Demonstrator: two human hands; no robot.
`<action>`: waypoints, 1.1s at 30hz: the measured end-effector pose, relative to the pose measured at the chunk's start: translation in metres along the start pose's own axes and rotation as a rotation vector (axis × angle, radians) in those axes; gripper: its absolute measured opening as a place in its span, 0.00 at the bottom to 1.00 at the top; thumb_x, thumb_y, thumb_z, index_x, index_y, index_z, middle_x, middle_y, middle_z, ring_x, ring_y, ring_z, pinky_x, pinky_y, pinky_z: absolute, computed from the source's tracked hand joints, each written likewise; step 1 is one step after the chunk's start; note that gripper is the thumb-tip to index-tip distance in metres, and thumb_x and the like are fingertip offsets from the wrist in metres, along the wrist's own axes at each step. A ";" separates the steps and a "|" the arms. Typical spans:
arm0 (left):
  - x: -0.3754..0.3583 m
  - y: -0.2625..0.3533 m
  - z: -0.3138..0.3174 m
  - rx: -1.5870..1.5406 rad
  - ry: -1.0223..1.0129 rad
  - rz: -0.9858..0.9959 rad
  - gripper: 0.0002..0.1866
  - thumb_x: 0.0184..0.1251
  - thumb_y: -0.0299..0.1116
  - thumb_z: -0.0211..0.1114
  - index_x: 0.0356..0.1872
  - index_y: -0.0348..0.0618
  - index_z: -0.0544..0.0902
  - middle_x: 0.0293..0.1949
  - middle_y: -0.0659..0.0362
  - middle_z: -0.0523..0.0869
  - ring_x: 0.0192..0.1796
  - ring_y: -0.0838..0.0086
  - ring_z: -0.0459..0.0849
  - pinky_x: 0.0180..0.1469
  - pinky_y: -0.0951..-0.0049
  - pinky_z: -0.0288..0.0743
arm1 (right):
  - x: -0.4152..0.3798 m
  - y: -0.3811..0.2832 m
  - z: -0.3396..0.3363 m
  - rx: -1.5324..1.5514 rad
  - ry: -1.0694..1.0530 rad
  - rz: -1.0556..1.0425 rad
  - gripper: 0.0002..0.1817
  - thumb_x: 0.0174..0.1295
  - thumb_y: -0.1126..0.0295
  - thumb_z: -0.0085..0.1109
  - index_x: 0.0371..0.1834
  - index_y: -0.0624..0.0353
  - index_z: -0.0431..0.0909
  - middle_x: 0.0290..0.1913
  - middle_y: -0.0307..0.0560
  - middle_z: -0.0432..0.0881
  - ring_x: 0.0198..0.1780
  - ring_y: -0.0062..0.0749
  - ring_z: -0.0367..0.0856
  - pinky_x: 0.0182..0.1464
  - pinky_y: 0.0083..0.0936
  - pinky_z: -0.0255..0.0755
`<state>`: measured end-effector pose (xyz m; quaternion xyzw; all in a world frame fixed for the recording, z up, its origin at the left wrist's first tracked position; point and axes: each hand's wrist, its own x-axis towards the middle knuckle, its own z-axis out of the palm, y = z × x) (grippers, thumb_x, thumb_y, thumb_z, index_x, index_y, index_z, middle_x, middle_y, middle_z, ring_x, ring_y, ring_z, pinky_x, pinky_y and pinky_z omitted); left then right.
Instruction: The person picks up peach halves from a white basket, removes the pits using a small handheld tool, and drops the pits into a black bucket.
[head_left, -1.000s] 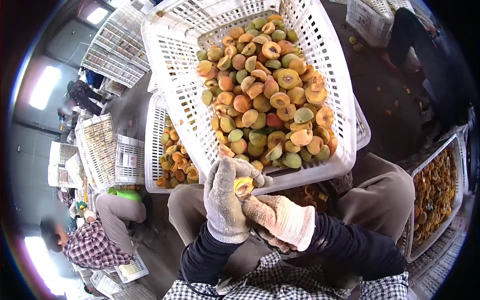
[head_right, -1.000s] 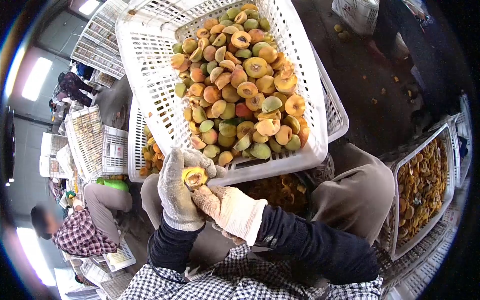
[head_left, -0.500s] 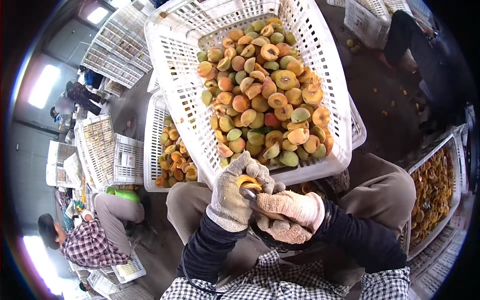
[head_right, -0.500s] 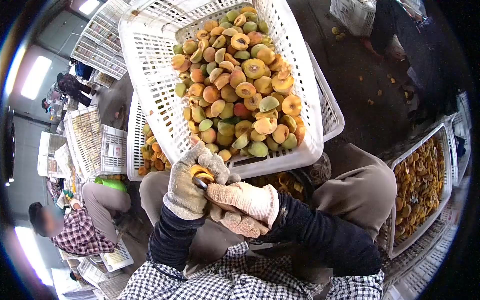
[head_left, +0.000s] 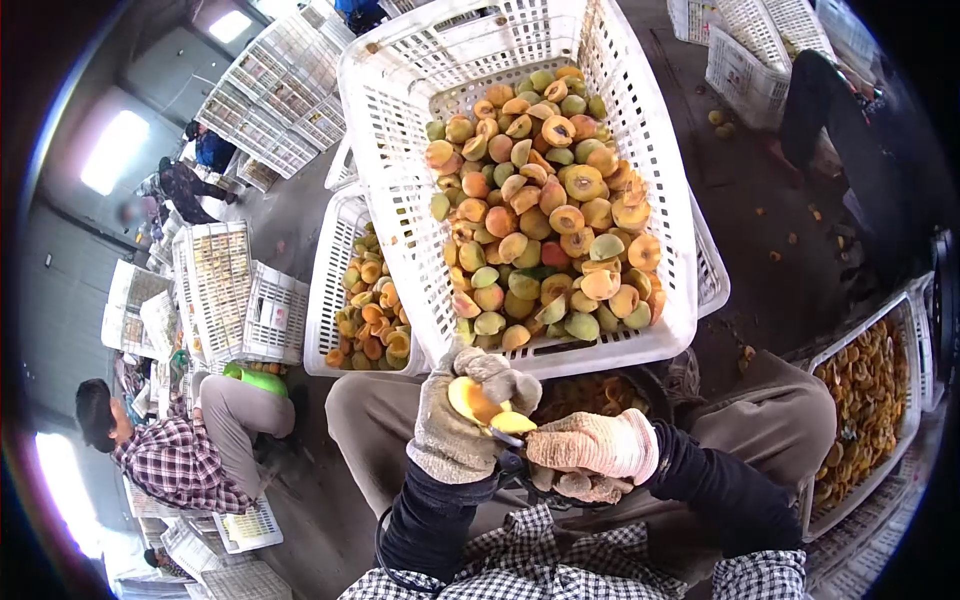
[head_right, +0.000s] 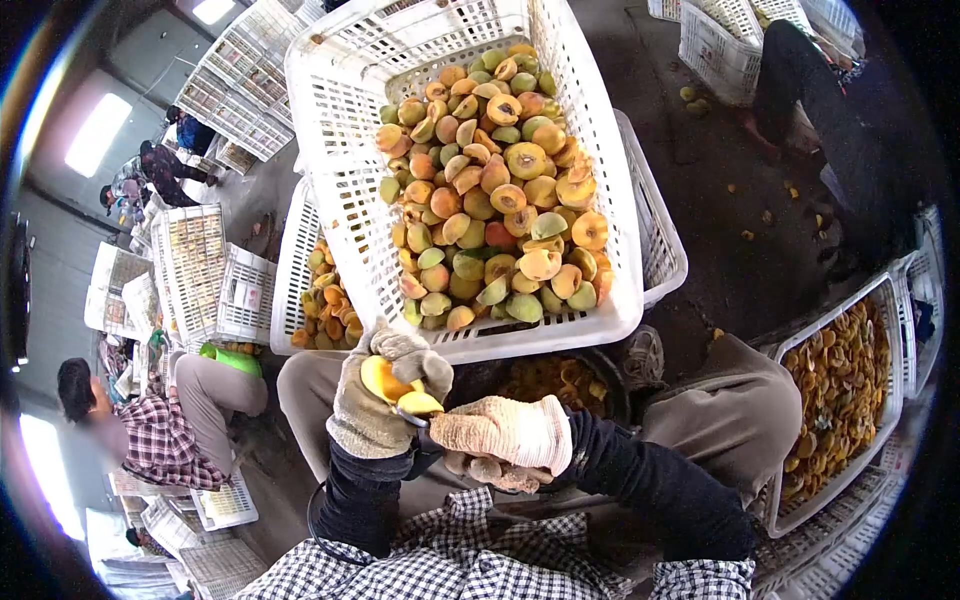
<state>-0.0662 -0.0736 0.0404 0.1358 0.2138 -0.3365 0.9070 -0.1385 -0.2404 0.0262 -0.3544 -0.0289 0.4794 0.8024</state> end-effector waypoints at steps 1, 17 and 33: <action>-0.002 0.007 0.002 -0.085 -0.061 -0.001 0.17 0.68 0.41 0.47 0.19 0.46 0.70 0.18 0.64 0.72 0.22 0.72 0.71 0.36 0.66 0.70 | -0.003 0.003 -0.002 0.002 -0.013 0.074 0.24 0.63 0.47 0.50 0.36 0.62 0.73 0.19 0.37 0.72 0.11 0.18 0.64 0.09 0.17 0.57; 0.130 -0.009 -0.021 2.611 0.576 0.199 0.34 0.67 0.62 0.35 0.44 0.40 0.76 0.39 0.44 0.83 0.46 0.51 0.81 0.51 0.56 0.70 | -0.040 0.076 -0.055 -1.480 0.890 0.334 0.14 0.61 0.59 0.47 0.34 0.58 0.77 0.31 0.51 0.83 0.34 0.46 0.83 0.34 0.41 0.73; 0.066 0.057 -0.001 0.717 -0.087 0.115 0.17 0.58 0.22 0.63 0.49 0.41 0.71 0.41 0.50 0.79 0.41 0.60 0.83 0.30 0.73 0.81 | -0.020 0.054 -0.051 -1.571 0.777 0.717 0.11 0.53 0.65 0.54 0.39 0.55 0.78 0.33 0.51 0.84 0.38 0.46 0.84 0.38 0.41 0.74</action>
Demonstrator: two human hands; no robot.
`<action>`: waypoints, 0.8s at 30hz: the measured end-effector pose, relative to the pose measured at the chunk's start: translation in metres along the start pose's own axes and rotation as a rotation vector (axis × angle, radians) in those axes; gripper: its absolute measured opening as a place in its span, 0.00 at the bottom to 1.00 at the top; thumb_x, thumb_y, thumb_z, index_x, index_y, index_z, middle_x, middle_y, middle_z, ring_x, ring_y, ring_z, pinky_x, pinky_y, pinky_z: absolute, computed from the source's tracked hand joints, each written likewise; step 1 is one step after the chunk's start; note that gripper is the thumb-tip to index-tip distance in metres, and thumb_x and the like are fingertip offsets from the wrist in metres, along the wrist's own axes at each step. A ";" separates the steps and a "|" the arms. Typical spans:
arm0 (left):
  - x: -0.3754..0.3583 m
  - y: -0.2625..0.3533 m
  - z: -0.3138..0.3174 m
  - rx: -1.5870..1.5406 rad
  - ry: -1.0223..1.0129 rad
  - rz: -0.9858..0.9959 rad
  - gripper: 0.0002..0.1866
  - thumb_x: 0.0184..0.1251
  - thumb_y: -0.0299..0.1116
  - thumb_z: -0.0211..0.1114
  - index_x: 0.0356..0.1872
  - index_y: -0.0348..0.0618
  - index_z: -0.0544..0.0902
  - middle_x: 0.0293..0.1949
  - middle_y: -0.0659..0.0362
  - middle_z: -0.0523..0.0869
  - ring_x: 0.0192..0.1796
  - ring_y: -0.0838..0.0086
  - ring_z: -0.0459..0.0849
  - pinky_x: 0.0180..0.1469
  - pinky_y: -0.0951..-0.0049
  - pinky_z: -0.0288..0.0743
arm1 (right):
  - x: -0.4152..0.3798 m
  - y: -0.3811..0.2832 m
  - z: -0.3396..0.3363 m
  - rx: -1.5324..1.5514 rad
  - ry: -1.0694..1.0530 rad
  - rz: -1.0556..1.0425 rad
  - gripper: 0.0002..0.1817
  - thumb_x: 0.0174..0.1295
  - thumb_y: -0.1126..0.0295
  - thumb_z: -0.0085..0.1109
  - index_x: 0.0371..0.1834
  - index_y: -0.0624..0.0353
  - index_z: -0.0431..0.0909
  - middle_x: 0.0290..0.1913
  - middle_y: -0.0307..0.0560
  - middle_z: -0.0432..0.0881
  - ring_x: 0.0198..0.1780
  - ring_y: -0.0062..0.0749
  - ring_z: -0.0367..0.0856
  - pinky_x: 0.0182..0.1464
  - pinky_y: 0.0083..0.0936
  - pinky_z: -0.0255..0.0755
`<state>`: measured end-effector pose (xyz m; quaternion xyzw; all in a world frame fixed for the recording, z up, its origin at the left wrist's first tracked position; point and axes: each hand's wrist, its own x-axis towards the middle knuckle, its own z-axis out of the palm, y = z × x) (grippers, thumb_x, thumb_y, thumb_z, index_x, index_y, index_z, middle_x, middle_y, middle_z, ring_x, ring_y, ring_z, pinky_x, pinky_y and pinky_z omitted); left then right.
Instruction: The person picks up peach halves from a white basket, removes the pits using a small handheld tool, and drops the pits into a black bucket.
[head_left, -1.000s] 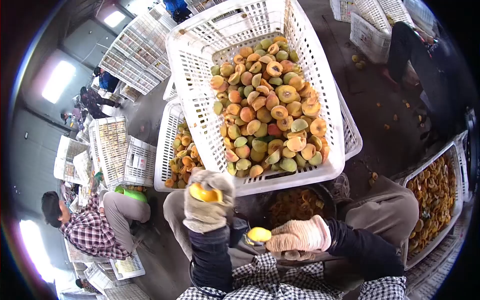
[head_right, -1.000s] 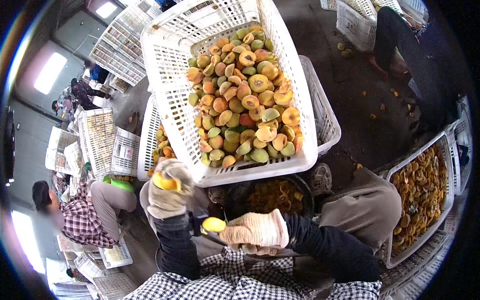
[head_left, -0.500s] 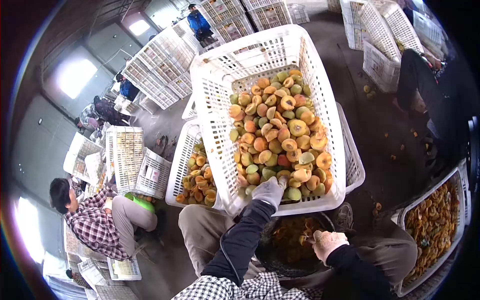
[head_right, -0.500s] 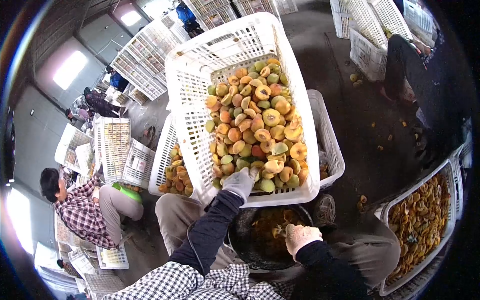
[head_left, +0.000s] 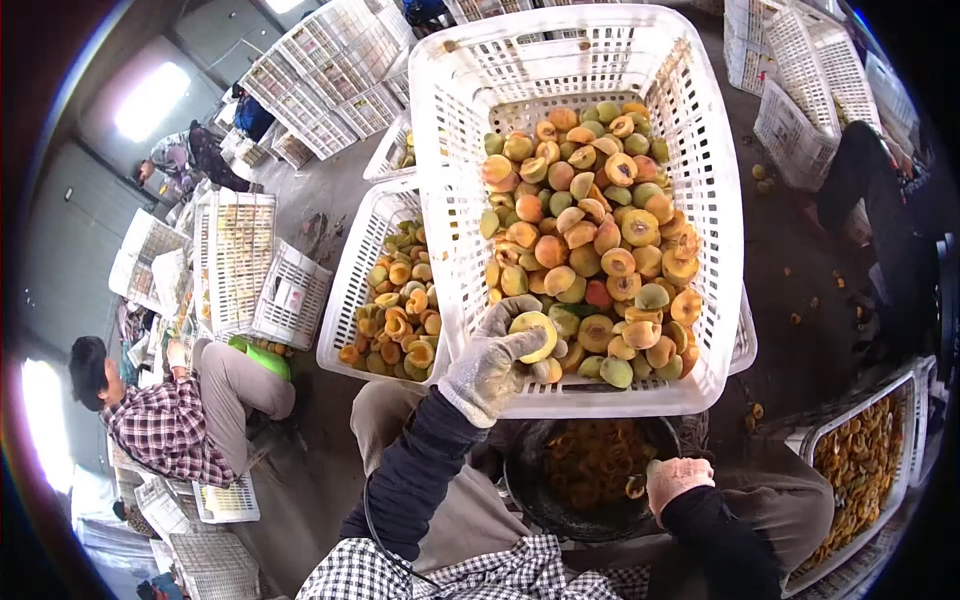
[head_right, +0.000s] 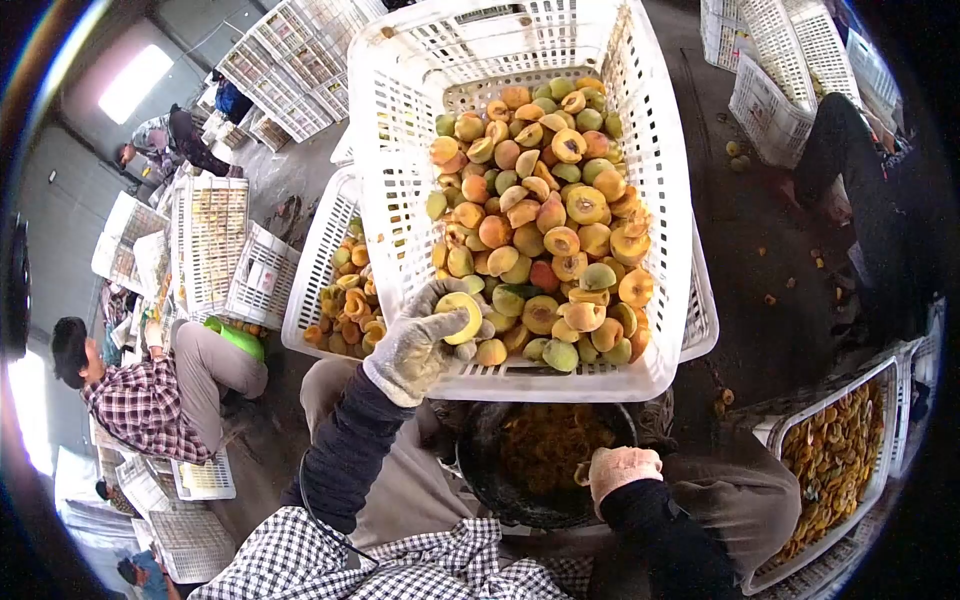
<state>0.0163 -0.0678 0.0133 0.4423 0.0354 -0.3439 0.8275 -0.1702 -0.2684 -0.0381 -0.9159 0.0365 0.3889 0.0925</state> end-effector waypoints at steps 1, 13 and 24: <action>0.000 0.001 -0.006 0.013 -0.054 0.069 0.16 0.63 0.32 0.60 0.50 0.38 0.72 0.41 0.49 0.80 0.41 0.59 0.82 0.33 0.68 0.81 | -0.001 -0.004 -0.005 0.053 0.047 -0.003 0.11 0.53 0.66 0.54 0.38 0.54 0.79 0.33 0.51 0.84 0.37 0.47 0.83 0.38 0.40 0.75; -0.015 0.018 -0.041 -0.356 -0.009 0.068 0.18 0.62 0.38 0.59 0.45 0.30 0.76 0.40 0.46 0.81 0.41 0.57 0.83 0.35 0.64 0.83 | 0.040 -0.008 -0.015 -0.060 -0.277 -0.043 0.23 0.55 0.58 0.54 0.51 0.60 0.74 0.40 0.56 0.82 0.43 0.46 0.82 0.45 0.36 0.75; -0.019 0.003 -0.017 -0.335 0.104 0.028 0.18 0.68 0.45 0.54 0.42 0.38 0.75 0.37 0.50 0.79 0.41 0.59 0.80 0.42 0.64 0.77 | 0.022 -0.092 -0.095 0.626 0.706 -0.490 0.10 0.58 0.68 0.56 0.40 0.60 0.74 0.25 0.49 0.78 0.25 0.46 0.78 0.27 0.34 0.72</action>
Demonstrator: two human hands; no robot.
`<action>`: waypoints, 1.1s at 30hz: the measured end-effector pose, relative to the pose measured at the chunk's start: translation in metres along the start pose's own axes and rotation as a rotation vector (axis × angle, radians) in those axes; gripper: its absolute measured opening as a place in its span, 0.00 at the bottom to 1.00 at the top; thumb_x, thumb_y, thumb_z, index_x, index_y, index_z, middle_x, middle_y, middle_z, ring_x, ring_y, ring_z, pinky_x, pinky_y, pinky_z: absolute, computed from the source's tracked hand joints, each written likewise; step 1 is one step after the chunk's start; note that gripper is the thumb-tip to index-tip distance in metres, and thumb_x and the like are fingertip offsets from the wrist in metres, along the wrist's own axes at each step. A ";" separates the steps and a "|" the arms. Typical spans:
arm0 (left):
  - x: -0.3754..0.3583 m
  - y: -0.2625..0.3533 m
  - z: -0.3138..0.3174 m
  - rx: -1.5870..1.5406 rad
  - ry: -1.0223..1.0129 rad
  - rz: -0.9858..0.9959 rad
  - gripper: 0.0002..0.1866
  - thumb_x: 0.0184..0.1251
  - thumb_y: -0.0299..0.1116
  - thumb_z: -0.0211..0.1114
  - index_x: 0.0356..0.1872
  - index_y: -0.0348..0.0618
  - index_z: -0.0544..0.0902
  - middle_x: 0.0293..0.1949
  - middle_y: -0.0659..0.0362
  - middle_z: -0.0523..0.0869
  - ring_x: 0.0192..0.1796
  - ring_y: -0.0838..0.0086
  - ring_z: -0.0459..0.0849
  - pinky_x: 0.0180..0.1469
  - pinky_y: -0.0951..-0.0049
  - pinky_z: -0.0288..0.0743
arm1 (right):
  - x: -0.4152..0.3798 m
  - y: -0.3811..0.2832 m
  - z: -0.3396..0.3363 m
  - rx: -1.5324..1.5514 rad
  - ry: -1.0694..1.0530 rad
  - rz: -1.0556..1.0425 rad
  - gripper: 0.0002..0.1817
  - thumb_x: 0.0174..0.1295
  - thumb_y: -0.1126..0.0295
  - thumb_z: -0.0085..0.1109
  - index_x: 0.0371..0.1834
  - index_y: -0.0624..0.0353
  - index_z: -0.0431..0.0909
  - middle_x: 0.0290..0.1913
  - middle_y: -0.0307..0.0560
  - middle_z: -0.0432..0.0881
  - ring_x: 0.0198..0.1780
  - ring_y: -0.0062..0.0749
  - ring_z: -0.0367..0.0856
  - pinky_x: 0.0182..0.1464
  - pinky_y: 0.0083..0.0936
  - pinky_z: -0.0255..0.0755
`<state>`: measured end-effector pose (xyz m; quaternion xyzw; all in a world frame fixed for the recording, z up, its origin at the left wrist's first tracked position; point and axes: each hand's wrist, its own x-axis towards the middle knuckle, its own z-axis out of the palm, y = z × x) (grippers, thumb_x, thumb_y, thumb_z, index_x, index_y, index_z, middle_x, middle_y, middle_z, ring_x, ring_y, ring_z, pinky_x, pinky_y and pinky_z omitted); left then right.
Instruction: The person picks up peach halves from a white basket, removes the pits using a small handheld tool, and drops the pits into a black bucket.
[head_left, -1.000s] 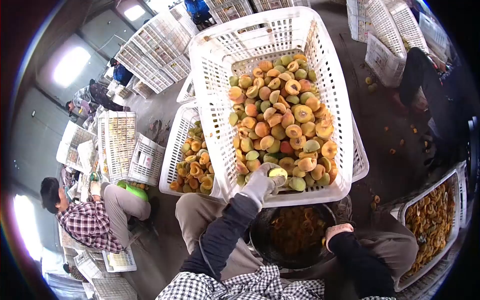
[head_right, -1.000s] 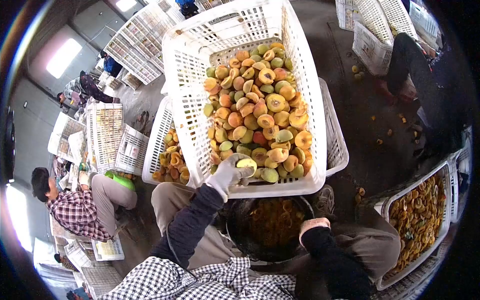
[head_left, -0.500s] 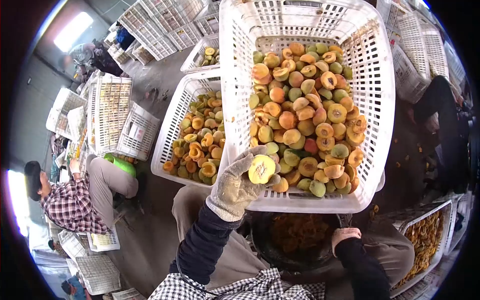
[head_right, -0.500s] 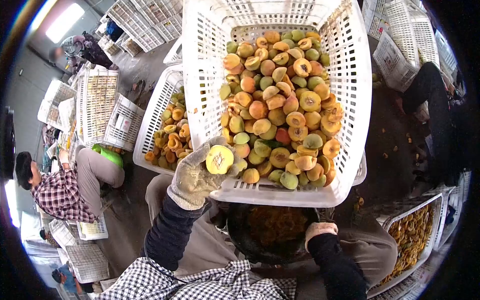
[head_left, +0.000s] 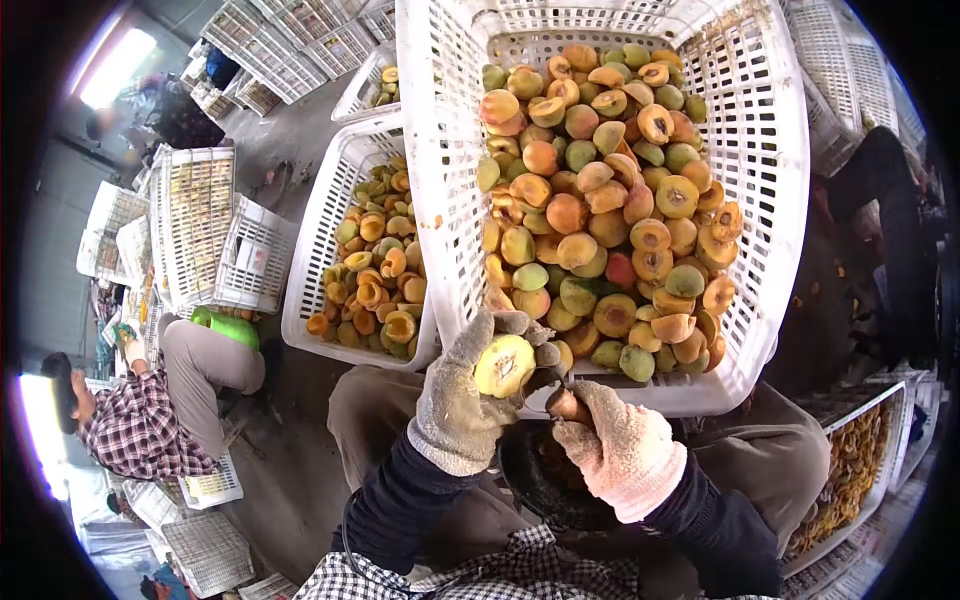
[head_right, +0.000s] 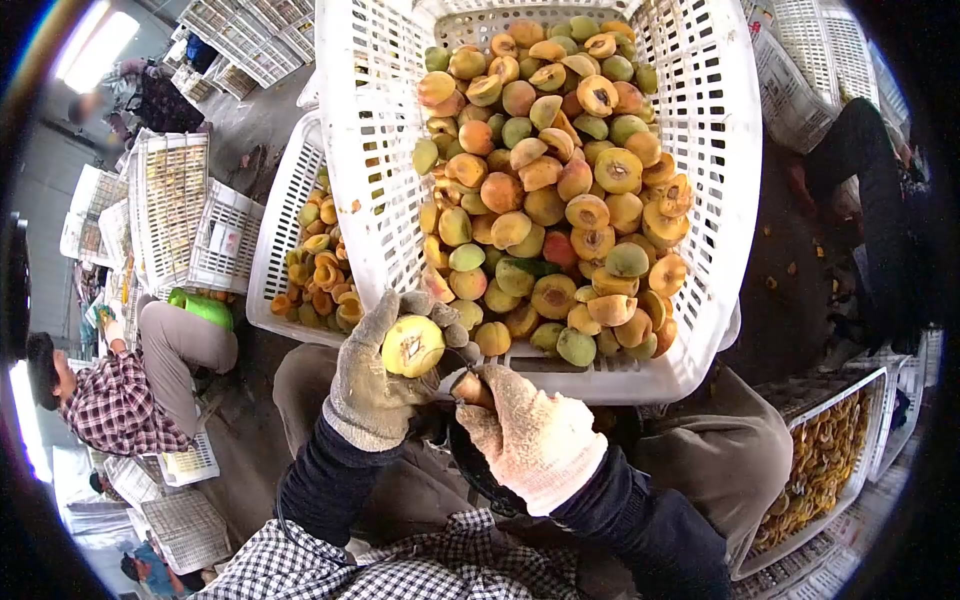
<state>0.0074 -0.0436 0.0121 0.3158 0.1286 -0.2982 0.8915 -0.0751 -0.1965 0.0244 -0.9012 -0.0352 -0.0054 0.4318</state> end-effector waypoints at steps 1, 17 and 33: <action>-0.001 -0.001 0.001 -0.001 0.001 0.003 0.18 0.68 0.45 0.54 0.42 0.38 0.75 0.37 0.50 0.79 0.41 0.59 0.80 0.42 0.64 0.77 | 0.004 -0.001 0.003 0.000 -0.002 -0.003 0.10 0.58 0.68 0.56 0.40 0.60 0.74 0.25 0.49 0.78 0.25 0.46 0.78 0.27 0.34 0.72; -0.019 0.008 -0.002 0.060 0.165 0.102 0.16 0.70 0.43 0.51 0.38 0.37 0.74 0.30 0.53 0.80 0.32 0.65 0.81 0.32 0.70 0.78 | 0.011 -0.010 0.049 -0.169 -0.026 -0.180 0.16 0.61 0.61 0.53 0.42 0.63 0.73 0.19 0.54 0.77 0.18 0.43 0.78 0.18 0.33 0.70; -0.013 0.007 0.002 0.039 0.174 0.095 0.13 0.63 0.43 0.62 0.31 0.43 0.77 0.23 0.63 0.78 0.24 0.77 0.76 0.24 0.77 0.71 | 0.022 -0.036 0.005 0.904 -0.584 0.565 0.25 0.68 0.61 0.43 0.67 0.56 0.58 0.30 0.45 0.80 0.24 0.30 0.76 0.23 0.22 0.69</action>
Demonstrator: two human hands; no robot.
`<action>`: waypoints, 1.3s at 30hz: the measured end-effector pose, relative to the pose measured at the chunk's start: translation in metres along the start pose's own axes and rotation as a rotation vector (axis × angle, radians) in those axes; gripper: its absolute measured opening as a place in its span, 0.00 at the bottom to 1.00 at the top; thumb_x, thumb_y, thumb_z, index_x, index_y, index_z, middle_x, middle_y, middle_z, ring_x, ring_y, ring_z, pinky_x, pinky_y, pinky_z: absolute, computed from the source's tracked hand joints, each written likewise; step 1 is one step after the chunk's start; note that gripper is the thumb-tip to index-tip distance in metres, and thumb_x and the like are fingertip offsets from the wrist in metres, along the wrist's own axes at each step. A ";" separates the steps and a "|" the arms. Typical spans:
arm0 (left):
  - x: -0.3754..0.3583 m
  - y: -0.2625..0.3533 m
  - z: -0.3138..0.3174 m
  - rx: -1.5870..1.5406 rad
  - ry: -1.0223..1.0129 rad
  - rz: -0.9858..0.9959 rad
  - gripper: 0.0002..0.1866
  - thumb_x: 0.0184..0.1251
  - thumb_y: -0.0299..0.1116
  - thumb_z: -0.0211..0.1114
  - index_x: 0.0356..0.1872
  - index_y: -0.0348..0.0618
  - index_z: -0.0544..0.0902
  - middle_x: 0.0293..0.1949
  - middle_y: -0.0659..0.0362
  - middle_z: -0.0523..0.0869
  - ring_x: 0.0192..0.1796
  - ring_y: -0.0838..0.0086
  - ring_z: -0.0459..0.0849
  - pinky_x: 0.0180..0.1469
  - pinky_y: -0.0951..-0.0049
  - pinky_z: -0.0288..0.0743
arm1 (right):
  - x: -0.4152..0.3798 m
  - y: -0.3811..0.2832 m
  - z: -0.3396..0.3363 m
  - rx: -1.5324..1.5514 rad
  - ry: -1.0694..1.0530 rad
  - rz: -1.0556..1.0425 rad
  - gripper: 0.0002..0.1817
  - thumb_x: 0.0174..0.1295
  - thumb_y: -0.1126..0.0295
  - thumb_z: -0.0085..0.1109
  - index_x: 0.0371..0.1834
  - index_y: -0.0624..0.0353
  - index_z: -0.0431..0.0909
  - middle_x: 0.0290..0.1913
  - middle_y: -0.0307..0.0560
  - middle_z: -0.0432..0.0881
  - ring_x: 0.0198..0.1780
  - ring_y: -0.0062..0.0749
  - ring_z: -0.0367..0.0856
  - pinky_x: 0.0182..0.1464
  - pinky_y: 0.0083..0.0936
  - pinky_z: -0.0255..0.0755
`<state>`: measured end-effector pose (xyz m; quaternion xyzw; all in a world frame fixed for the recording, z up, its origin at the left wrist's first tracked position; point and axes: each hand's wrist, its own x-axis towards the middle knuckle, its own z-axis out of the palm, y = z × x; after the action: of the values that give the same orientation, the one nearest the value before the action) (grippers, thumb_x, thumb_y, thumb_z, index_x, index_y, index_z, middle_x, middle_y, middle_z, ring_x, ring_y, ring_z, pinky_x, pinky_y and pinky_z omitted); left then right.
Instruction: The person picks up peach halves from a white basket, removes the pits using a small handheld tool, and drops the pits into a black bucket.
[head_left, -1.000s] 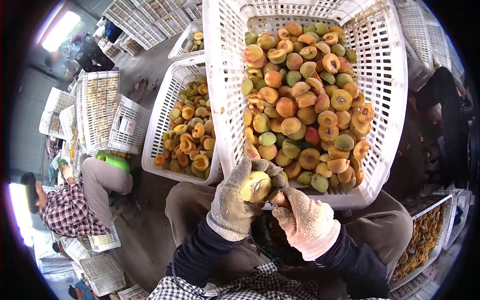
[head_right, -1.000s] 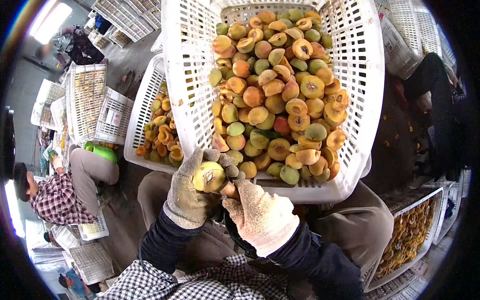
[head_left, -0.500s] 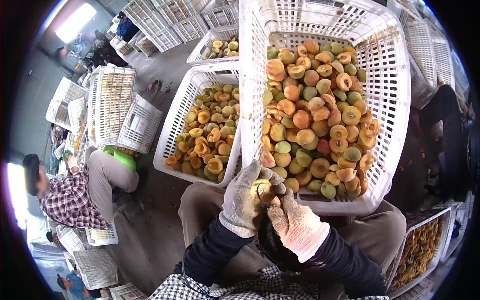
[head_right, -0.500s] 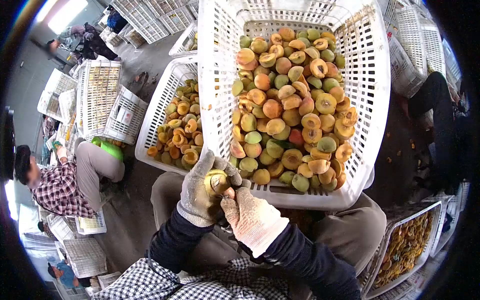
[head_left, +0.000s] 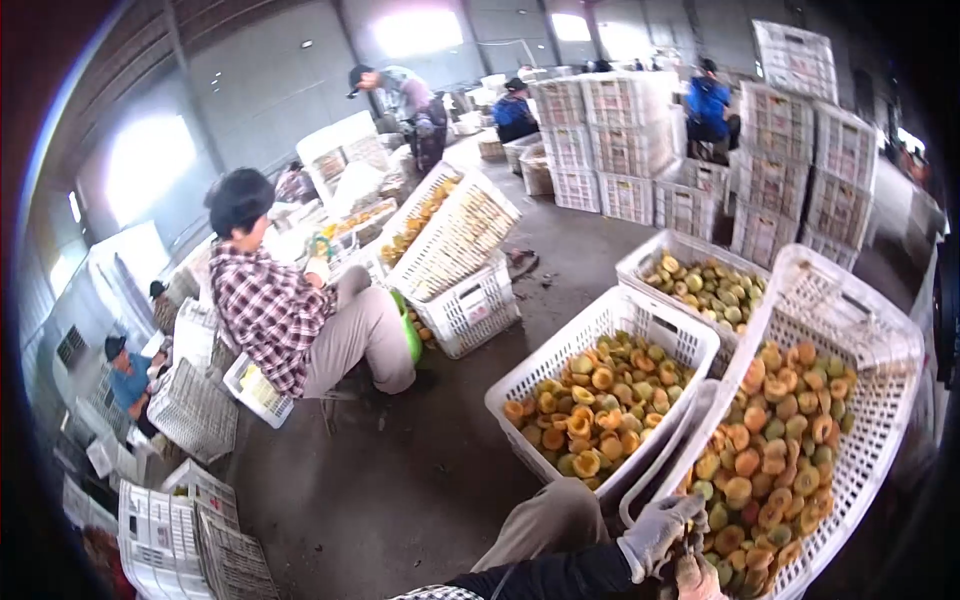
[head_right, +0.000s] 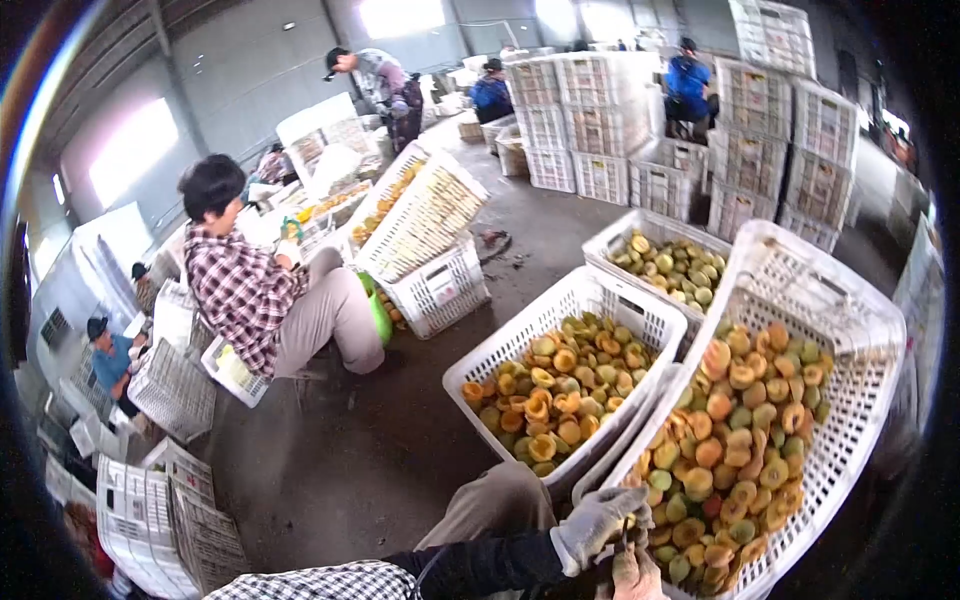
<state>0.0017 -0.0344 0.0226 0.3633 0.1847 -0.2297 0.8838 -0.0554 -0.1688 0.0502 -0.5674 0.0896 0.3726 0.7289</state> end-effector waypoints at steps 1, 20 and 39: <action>0.007 -0.003 -0.004 0.052 -0.036 -0.004 0.14 0.63 0.43 0.62 0.27 0.44 0.77 0.22 0.63 0.77 0.24 0.78 0.75 0.23 0.77 0.69 | 0.009 0.003 0.006 -0.039 -0.027 -0.004 0.25 0.68 0.61 0.43 0.67 0.56 0.58 0.30 0.45 0.80 0.24 0.30 0.76 0.23 0.22 0.69; -0.002 -0.007 -0.005 0.341 -0.034 -0.116 0.17 0.66 0.43 0.58 0.29 0.38 0.78 0.23 0.55 0.81 0.24 0.71 0.81 0.22 0.78 0.74 | 0.018 0.056 0.003 -0.717 0.385 -0.335 0.31 0.65 0.62 0.45 0.69 0.60 0.48 0.24 0.59 0.79 0.25 0.54 0.79 0.27 0.38 0.73; -0.003 -0.036 0.012 0.536 -0.097 -0.139 0.20 0.68 0.45 0.54 0.27 0.36 0.79 0.26 0.53 0.82 0.32 0.68 0.82 0.37 0.73 0.77 | -0.012 0.065 -0.017 -0.927 0.535 -0.290 0.23 0.61 0.57 0.50 0.56 0.56 0.63 0.19 0.52 0.79 0.19 0.49 0.78 0.21 0.39 0.72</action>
<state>-0.0184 -0.0648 0.0123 0.5591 0.0995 -0.3473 0.7462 -0.1005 -0.1837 0.0017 -0.9100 0.0193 0.1118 0.3987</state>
